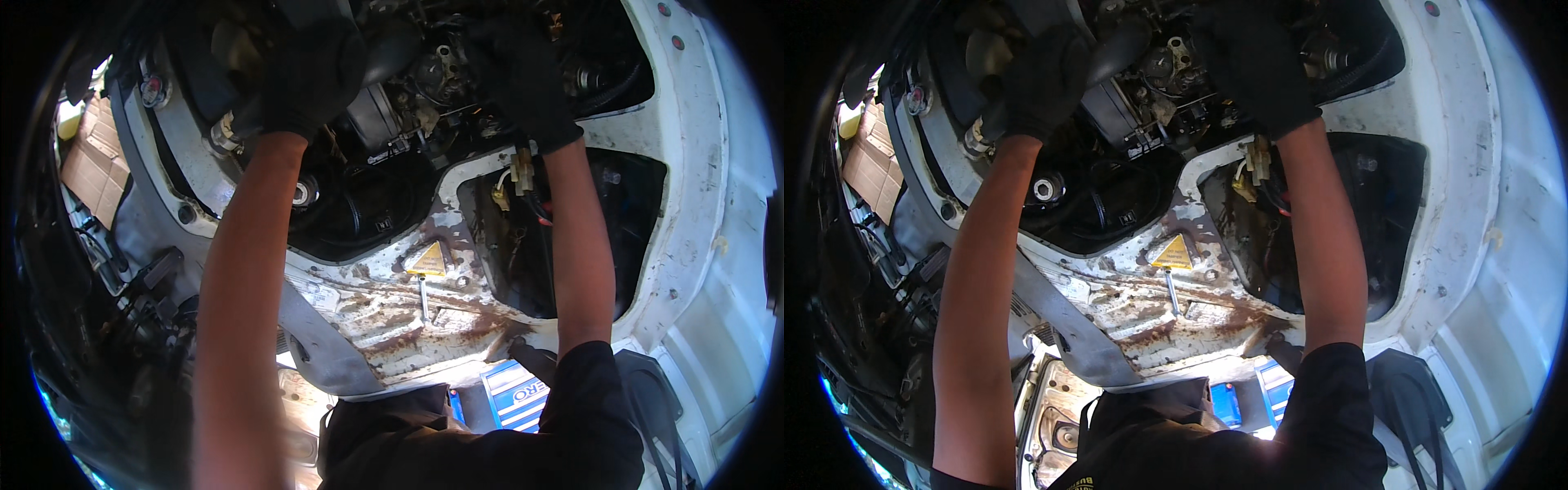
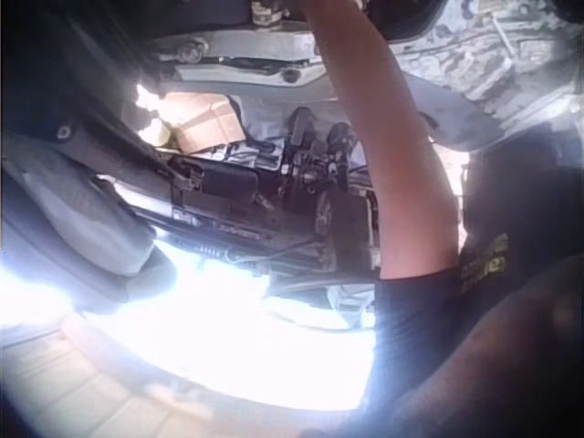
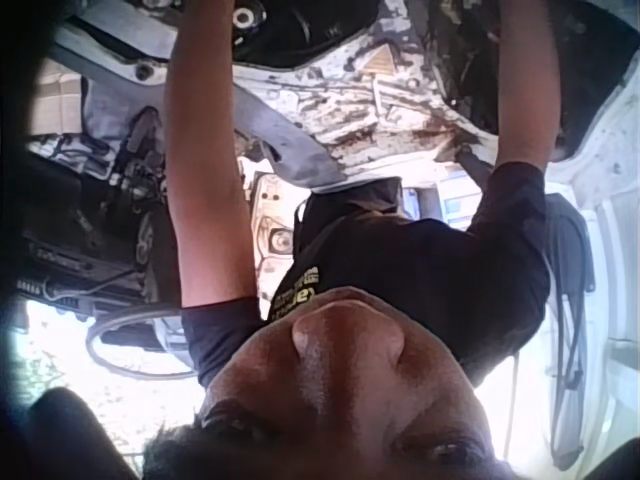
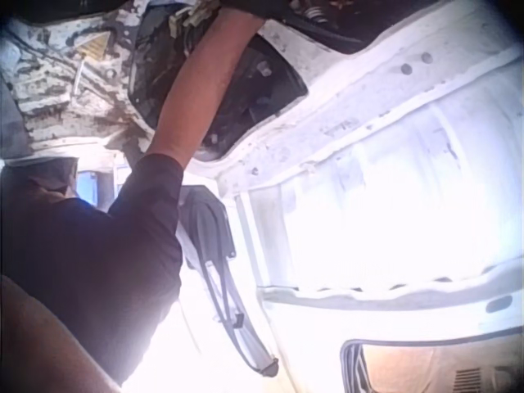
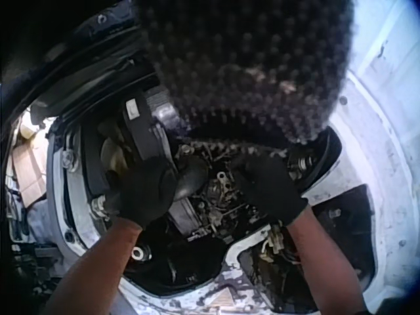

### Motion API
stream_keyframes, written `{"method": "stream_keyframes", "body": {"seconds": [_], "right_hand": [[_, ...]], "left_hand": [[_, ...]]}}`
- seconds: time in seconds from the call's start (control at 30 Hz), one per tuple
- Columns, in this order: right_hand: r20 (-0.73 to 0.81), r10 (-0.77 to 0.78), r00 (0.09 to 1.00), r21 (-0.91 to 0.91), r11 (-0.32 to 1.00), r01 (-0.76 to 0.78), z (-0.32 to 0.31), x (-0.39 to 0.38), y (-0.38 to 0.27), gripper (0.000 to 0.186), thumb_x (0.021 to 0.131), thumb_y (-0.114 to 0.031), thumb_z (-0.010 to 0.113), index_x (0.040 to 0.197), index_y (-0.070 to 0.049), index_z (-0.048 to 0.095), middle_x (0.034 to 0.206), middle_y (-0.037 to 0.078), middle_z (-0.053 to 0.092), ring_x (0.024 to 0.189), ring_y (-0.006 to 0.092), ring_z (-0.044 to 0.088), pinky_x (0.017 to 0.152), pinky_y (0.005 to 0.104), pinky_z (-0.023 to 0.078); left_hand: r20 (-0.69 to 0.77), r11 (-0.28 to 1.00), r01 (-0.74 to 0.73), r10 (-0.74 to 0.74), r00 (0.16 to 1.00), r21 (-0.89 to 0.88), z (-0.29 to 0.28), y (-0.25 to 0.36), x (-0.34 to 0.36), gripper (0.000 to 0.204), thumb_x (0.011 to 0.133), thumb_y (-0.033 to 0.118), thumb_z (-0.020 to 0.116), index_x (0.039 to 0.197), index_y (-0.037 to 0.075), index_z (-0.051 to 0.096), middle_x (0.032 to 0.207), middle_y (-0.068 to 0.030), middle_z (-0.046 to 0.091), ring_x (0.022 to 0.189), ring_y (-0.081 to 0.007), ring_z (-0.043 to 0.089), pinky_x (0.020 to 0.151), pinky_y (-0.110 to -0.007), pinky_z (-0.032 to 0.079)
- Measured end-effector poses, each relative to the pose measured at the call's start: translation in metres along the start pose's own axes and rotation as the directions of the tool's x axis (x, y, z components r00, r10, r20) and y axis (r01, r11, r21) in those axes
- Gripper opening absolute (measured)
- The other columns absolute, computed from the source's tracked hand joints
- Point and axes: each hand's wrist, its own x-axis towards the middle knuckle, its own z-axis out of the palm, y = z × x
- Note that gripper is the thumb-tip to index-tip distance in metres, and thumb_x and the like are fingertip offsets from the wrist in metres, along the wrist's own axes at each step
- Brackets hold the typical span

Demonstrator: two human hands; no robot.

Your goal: The person works under the hood of a white van, manipulating engine components and hoses with gloved hands. They reach into the engine bay, adjust parts, and briefly retrieve a tool from a nearby toolbox before returning to the engine.

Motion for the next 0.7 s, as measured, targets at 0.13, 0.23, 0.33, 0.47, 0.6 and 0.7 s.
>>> {"method": "stream_keyframes", "body": {"seconds": [0.13, 0.23, 0.33, 0.47, 0.6, 0.7], "right_hand": [[0.038, -0.050, 0.998, -0.036, 0.998, 0.052, -0.0018, 0.0013, 0.0004, 0.024, 0.093, -0.024, 0.077, 0.103, -0.003, 0.077, 0.093, 0.022, 0.075, 0.086, 0.0433, 0.071, 0.076, 0.0528, 0.054], [-0.082, -0.138, 0.987, -0.083, 0.988, 0.131, 0.0040, 0.0016, 0.0039, 0.024, 0.093, -0.023, 0.076, 0.105, -0.003, 0.077, 0.097, 0.022, 0.075, 0.092, 0.0437, 0.071, 0.079, 0.0534, 0.053], [0.007, -0.028, 1.000, -0.094, 0.995, 0.029, -0.0015, 0.0013, -0.0016, 0.023, 0.093, -0.023, 0.076, 0.103, -0.003, 0.076, 0.097, 0.023, 0.074, 0.094, 0.0440, 0.070, 0.081, 0.0534, 0.053], [0.026, -0.023, 0.999, -0.077, 0.997, 0.025, -0.0013, 0.0030, -0.0031, 0.018, 0.093, -0.019, 0.075, 0.102, -0.003, 0.076, 0.094, 0.022, 0.074, 0.091, 0.0438, 0.070, 0.082, 0.0525, 0.054], [0.003, -0.053, 0.999, -0.029, 0.998, 0.053, -0.0011, 0.0012, -0.0039, 0.014, 0.093, -0.014, 0.074, 0.103, -0.004, 0.076, 0.093, 0.021, 0.073, 0.090, 0.0425, 0.070, 0.081, 0.0513, 0.054], [-0.016, -0.074, 0.997, -0.005, 0.997, 0.074, -0.0016, 0.0003, -0.0039, 0.015, 0.094, -0.016, 0.074, 0.103, -0.004, 0.077, 0.093, 0.021, 0.074, 0.089, 0.0422, 0.071, 0.079, 0.0506, 0.055]], "left_hand": [[-0.047, 1.000, -0.011, 0.011, 0.999, 0.001, 0.0013, -0.0002, 0.0001, 0.024, 0.103, 0.028, 0.066, 0.114, 0.009, 0.074, 0.108, -0.0151, 0.077, 0.097, -0.0390, 0.074, 0.085, -0.048, 0.060], [-0.020, 1.000, -0.006, 0.006, 1.000, 0.028, -0.0010, 0.0021, 0.0013, 0.023, 0.103, 0.028, 0.066, 0.113, 0.009, 0.075, 0.108, -0.0148, 0.077, 0.096, -0.0388, 0.074, 0.084, -0.047, 0.060], [-0.024, 0.999, -0.006, 0.007, 1.000, 0.040, -0.0004, 0.0019, 0.0012, 0.022, 0.104, 0.028, 0.065, 0.112, 0.010, 0.075, 0.107, -0.0146, 0.077, 0.095, -0.0386, 0.074, 0.084, -0.047, 0.060], [-0.030, 0.999, -0.020, 0.021, 0.999, 0.046, -0.0009, 0.0007, 0.0009, 0.022, 0.104, 0.028, 0.065, 0.112, 0.009, 0.075, 0.107, -0.0146, 0.077, 0.095, -0.0381, 0.074, 0.084, -0.048, 0.060], [-0.014, 0.999, -0.017, 0.018, 1.000, 0.047, -0.0008, 0.0000, -0.0001, 0.023, 0.104, 0.028, 0.065, 0.112, 0.009, 0.075, 0.108, -0.0150, 0.077, 0.096, -0.0378, 0.075, 0.085, -0.048, 0.060], [-0.025, 0.998, -0.029, 0.030, 0.999, 0.051, 0.0006, -0.0002, -0.0009, 0.024, 0.103, 0.028, 0.066, 0.112, 0.009, 0.076, 0.109, -0.0151, 0.078, 0.097, -0.0373, 0.075, 0.087, -0.047, 0.060]]}}
